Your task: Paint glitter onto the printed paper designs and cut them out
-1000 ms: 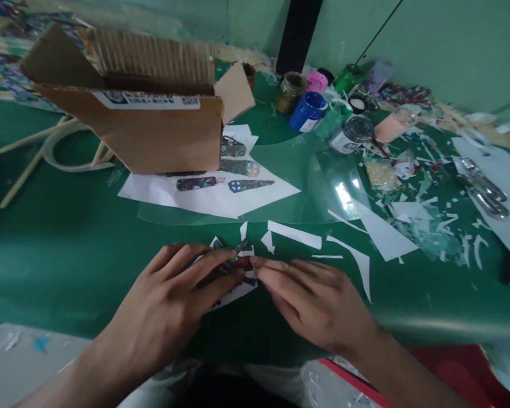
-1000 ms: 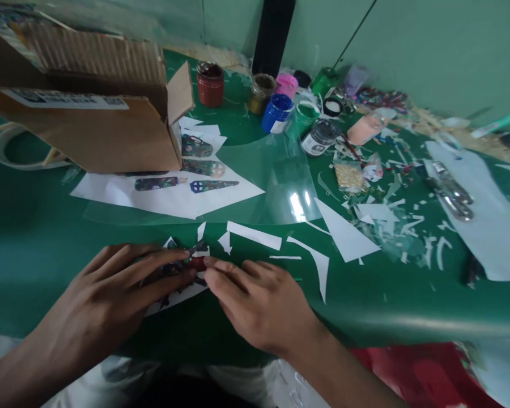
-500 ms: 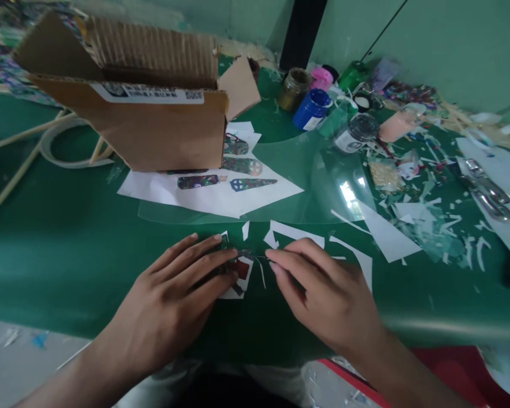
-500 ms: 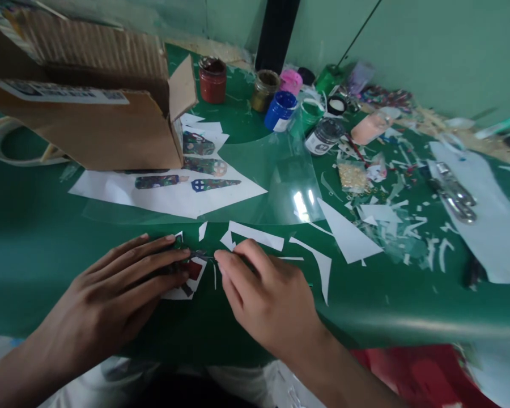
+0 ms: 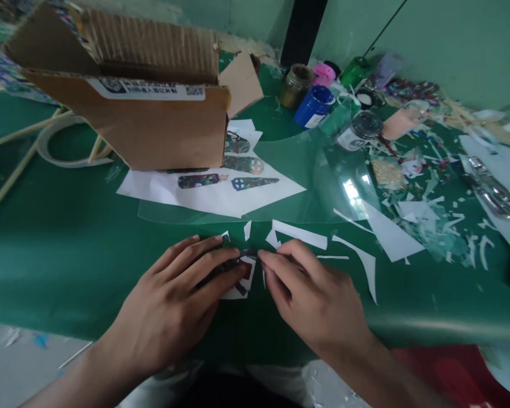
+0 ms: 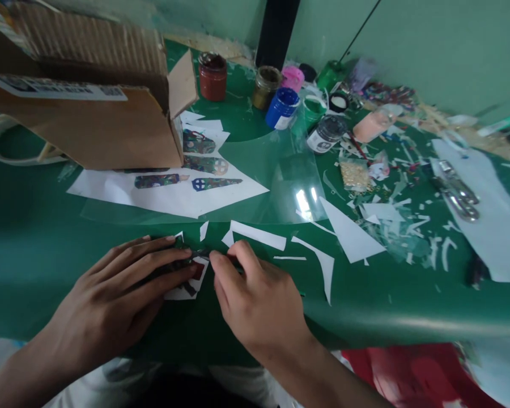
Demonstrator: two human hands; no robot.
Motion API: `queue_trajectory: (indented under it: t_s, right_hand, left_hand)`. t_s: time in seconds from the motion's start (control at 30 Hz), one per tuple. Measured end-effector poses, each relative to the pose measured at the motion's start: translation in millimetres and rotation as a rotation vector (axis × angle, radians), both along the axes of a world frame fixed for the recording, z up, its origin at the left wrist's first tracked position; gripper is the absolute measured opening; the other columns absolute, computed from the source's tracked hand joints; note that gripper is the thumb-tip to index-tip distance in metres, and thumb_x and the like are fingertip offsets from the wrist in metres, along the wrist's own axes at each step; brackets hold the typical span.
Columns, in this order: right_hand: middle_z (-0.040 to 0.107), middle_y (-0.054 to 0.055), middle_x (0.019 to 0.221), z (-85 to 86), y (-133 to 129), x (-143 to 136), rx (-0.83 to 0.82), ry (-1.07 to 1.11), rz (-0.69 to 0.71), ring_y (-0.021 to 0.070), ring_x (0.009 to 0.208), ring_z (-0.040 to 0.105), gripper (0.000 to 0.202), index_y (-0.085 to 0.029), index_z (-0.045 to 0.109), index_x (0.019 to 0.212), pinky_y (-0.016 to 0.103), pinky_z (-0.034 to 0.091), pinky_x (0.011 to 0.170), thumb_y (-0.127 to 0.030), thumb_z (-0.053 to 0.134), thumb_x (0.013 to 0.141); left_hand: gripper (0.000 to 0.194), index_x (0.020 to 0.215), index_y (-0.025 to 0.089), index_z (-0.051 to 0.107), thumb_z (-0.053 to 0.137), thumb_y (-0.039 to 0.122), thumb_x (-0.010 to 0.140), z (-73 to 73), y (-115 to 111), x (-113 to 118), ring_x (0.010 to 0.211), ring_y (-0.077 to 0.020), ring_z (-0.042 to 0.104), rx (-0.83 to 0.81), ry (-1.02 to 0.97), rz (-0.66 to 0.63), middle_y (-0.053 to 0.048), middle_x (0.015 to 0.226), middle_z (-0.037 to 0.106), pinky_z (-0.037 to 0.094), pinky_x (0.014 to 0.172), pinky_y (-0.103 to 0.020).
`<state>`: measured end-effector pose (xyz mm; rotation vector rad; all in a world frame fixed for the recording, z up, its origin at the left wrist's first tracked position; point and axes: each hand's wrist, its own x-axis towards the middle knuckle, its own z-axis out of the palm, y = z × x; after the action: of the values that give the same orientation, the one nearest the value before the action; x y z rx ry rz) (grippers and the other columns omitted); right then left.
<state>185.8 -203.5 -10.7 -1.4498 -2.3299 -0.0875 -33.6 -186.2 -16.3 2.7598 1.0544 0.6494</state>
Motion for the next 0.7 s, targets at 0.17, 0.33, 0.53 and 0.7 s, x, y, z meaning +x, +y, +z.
queue_trajectory:
  t_s: [0.17, 0.33, 0.53, 0.7]
  right_hand:
    - [0.064, 0.0, 0.082, -1.3, 0.9, -0.1, 0.011, 0.001, -0.005, 0.0061, 0.052, 0.053, 0.016, -0.017, 0.067, 0.099, 0.021, 0.036, 0.042, -0.013, 0.055, 0.091]
    - [0.064, 0.001, 0.081, -0.4, -0.1, -1.1, 0.026, -0.019, -0.001, 0.0066, 0.053, 0.052, 0.016, -0.017, 0.068, 0.099, 0.021, 0.036, 0.042, -0.013, 0.054, 0.091]
    - [0.066, 0.003, 0.085, 2.3, -2.3, -1.3, 0.051, -0.107, 0.034, 0.0072, 0.052, 0.051, 0.024, -0.014, 0.068, 0.106, 0.022, 0.037, 0.043, -0.007, 0.053, 0.089]
    - [0.065, 0.002, 0.084, 4.8, -5.5, 7.6, 0.057, -0.13, 0.067, 0.0062, 0.05, 0.051, 0.027, -0.014, 0.068, 0.108, 0.021, 0.037, 0.042, -0.005, 0.052, 0.089]
  left_hand:
    - [0.038, 0.125, 0.024, 0.061, 0.049, 0.011, 0.092, -0.5, 0.4, 0.7, 0.124, -0.0244, 0.057, -0.004, -0.01, 0.001, -0.004, 0.124, 0.068, 0.049, 0.104, -0.045]
    - [0.039, 0.127, 0.025, 0.06, 0.049, 0.011, 0.092, -1.3, 0.0, 0.3, 0.125, -0.0245, 0.056, -0.015, -0.001, -0.001, -0.004, 0.125, 0.067, 0.049, 0.104, -0.045]
    - [0.039, 0.127, 0.025, 0.061, 0.049, 0.012, 0.091, -2.4, -0.2, -0.8, 0.126, -0.0248, 0.056, -0.025, -0.007, 0.006, -0.004, 0.126, 0.067, 0.049, 0.105, -0.046]
    - [0.04, 0.127, 0.026, 0.06, 0.05, 0.011, 0.091, -3.4, -0.3, -0.9, 0.126, -0.0245, 0.055, -0.014, -0.001, 0.005, -0.003, 0.127, 0.066, 0.049, 0.104, -0.045]
